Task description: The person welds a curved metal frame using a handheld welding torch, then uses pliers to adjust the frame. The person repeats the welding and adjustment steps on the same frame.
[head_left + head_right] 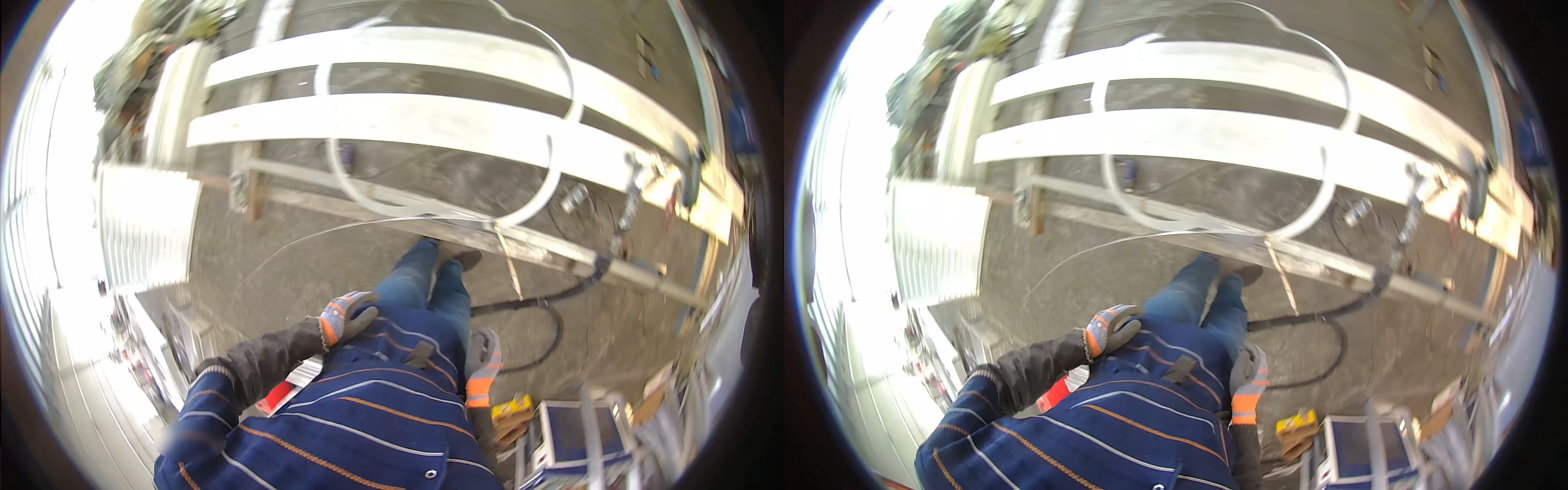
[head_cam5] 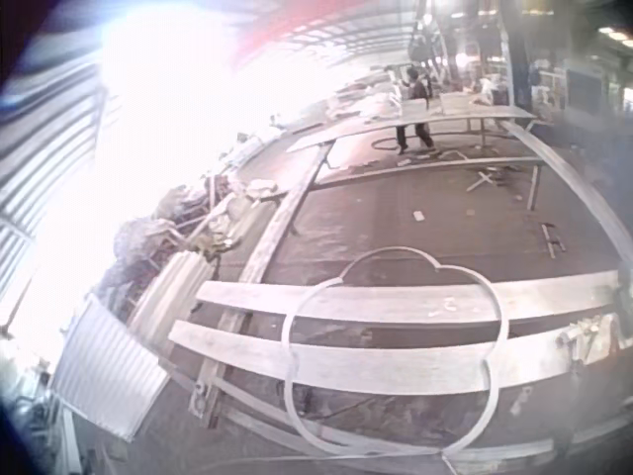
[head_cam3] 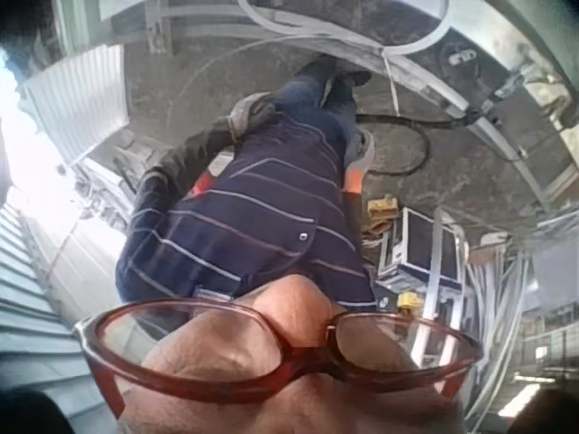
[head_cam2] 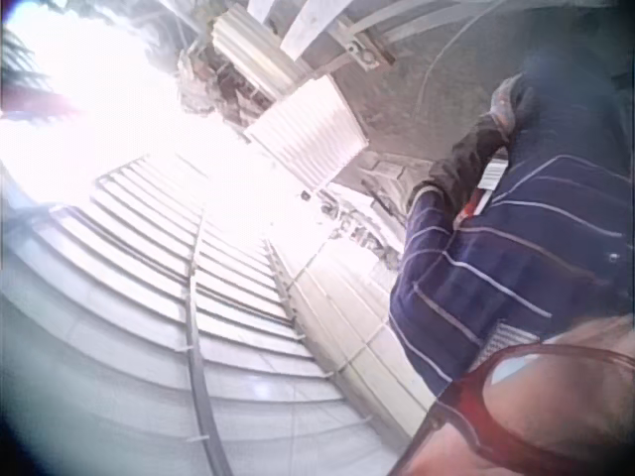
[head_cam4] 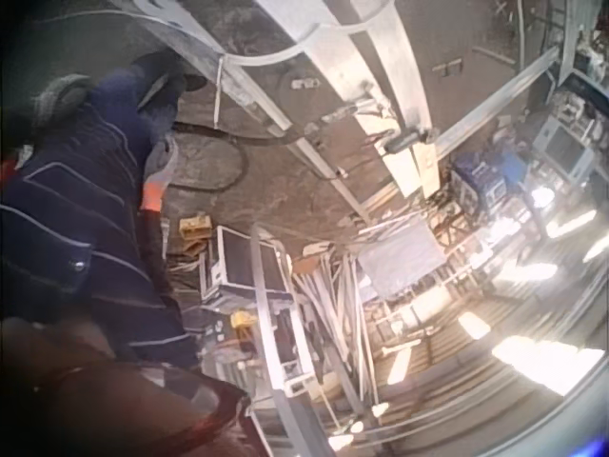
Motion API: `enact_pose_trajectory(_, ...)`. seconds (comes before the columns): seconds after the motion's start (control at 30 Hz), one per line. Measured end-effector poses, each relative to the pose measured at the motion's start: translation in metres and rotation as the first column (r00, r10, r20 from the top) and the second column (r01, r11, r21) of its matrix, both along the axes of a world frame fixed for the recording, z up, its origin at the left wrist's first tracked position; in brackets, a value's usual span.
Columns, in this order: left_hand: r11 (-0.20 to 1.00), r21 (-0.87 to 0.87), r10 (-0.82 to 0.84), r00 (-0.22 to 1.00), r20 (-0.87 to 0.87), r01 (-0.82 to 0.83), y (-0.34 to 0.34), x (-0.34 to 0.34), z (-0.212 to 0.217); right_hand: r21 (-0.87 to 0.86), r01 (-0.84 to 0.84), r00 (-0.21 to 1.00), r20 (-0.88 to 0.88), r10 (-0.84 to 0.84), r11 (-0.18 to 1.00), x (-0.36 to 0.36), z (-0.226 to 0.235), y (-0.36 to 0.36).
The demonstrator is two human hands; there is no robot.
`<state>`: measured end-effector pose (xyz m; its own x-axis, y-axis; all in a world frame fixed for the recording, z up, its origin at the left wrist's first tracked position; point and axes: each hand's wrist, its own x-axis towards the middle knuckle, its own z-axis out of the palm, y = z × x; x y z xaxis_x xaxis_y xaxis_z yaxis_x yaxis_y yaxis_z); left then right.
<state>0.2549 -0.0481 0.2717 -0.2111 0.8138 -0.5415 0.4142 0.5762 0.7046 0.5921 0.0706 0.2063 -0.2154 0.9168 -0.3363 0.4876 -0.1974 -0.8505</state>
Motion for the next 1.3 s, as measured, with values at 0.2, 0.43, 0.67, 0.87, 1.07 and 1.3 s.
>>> enact_pose_trajectory(0.2,0.877,0.044,0.448,0.846,0.289,-0.479,-0.041,0.029,0.063,0.092,0.010,0.992,-0.124,0.002,0.996,-0.038,0.069,-0.008)
enact_pose_trajectory(0.43,0.866,0.185,0.396,0.863,0.315,-0.465,-0.067,-0.021,0.046,0.041,0.053,0.985,-0.165,-0.046,0.998,-0.099,0.112,-0.028)
enact_pose_trajectory(0.67,0.804,0.174,0.513,0.812,0.278,-0.568,-0.089,-0.075,0.002,-0.214,0.049,0.889,-0.435,-0.140,0.976,-0.163,0.098,-0.046)
enact_pose_trajectory(0.87,0.861,0.118,0.227,0.581,0.781,-0.495,-0.050,-0.083,0.030,-0.381,-0.178,0.360,-0.883,-0.300,0.907,-0.243,0.161,-0.044)
enact_pose_trajectory(1.07,0.898,0.007,-0.056,-0.099,0.994,-0.439,-0.007,-0.012,0.072,-0.498,-0.200,0.319,-0.847,-0.424,0.844,-0.295,0.192,-0.045)
enact_pose_trajectory(1.3,0.999,-0.046,0.050,0.297,0.954,-0.022,0.016,-0.035,0.003,-0.028,0.098,0.774,-0.626,-0.094,0.995,-0.268,0.149,-0.019)
